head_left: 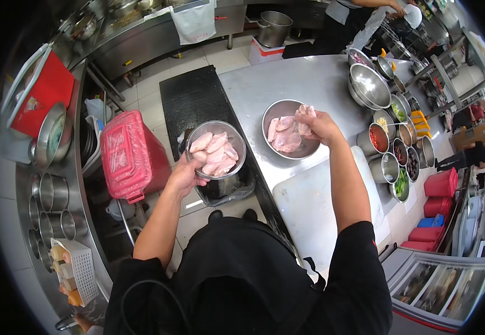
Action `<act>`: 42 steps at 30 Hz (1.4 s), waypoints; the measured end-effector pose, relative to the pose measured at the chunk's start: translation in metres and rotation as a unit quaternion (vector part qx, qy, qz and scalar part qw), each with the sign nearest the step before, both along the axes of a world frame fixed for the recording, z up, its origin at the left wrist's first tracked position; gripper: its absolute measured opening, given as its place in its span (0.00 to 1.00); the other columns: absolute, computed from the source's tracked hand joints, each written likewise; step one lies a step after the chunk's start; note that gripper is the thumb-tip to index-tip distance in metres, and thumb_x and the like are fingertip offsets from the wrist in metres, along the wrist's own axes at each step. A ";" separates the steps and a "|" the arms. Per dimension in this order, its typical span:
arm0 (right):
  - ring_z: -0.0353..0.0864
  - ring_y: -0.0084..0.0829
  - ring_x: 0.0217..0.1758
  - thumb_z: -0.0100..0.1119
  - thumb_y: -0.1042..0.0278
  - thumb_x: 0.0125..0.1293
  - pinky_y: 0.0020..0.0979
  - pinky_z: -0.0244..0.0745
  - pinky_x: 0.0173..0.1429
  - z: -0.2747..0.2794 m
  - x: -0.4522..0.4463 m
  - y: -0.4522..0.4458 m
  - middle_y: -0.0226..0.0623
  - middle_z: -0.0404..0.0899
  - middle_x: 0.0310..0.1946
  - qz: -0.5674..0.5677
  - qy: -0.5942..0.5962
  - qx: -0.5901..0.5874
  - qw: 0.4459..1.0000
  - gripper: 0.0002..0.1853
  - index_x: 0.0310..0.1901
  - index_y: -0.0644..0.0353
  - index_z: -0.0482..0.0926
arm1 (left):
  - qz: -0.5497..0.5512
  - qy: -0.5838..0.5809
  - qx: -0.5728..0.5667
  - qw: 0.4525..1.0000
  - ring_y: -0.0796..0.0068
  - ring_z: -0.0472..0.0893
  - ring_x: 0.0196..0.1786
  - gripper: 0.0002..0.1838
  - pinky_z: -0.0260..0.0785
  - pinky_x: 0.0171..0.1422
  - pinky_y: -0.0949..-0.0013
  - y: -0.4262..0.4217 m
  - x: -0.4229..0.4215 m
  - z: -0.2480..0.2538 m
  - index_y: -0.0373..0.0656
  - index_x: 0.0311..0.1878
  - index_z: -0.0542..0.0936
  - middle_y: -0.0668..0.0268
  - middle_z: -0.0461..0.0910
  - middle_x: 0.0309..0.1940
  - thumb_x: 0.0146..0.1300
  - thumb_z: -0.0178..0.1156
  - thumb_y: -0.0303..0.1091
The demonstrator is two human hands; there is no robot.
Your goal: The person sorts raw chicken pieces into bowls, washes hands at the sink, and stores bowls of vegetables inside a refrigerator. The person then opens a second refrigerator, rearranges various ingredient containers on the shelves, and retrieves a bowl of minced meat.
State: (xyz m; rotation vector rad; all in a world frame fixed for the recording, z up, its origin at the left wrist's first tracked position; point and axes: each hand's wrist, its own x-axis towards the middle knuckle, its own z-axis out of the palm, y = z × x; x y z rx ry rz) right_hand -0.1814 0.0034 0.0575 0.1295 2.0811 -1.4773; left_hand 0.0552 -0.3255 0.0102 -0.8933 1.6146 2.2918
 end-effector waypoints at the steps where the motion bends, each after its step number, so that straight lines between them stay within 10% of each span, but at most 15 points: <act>1: 0.83 0.31 0.44 0.69 0.58 0.61 0.37 0.83 0.47 -0.003 -0.002 0.000 0.38 0.81 0.43 0.004 -0.011 -0.007 1.000 0.24 0.53 0.64 0.77 | -0.001 0.002 0.003 1.000 0.69 0.80 0.24 0.28 0.73 0.21 0.71 -0.001 0.000 -0.003 0.45 0.66 0.64 0.56 0.80 0.37 0.59 0.47 0.25; 28: 0.78 0.36 0.57 0.57 0.56 0.70 0.47 0.75 0.62 -0.017 0.005 0.024 0.36 0.77 0.54 -0.020 -0.142 -0.344 0.928 0.21 0.59 0.56 0.71 | 0.016 0.011 0.002 1.000 0.71 0.80 0.25 0.27 0.74 0.23 0.73 0.003 0.017 0.003 0.43 0.65 0.63 0.57 0.80 0.36 0.61 0.48 0.27; 37: 0.80 0.40 0.55 0.62 0.52 0.65 0.43 0.75 0.61 -0.015 0.014 0.005 0.41 0.79 0.53 0.028 0.004 -0.018 0.999 0.27 0.57 0.63 0.73 | 0.005 0.026 0.005 1.000 0.72 0.81 0.26 0.29 0.75 0.22 0.72 0.006 0.016 0.000 0.46 0.67 0.61 0.58 0.81 0.39 0.63 0.54 0.30; 40: 0.80 0.45 0.54 0.64 0.54 0.63 0.40 0.75 0.60 -0.010 0.023 -0.009 0.49 0.79 0.52 0.214 0.338 0.324 0.858 0.29 0.58 0.67 0.73 | 0.020 0.034 0.003 0.999 0.72 0.81 0.25 0.29 0.75 0.22 0.72 0.008 0.016 -0.001 0.47 0.68 0.59 0.58 0.80 0.39 0.65 0.56 0.32; 42: 0.79 0.50 0.55 0.63 0.59 0.62 0.40 0.74 0.60 0.025 0.052 -0.043 0.55 0.78 0.51 0.196 0.338 0.309 0.867 0.26 0.59 0.63 0.75 | 0.019 0.038 0.024 0.999 0.71 0.82 0.25 0.34 0.75 0.21 0.72 0.009 0.013 -0.001 0.52 0.71 0.57 0.57 0.81 0.39 0.61 0.51 0.25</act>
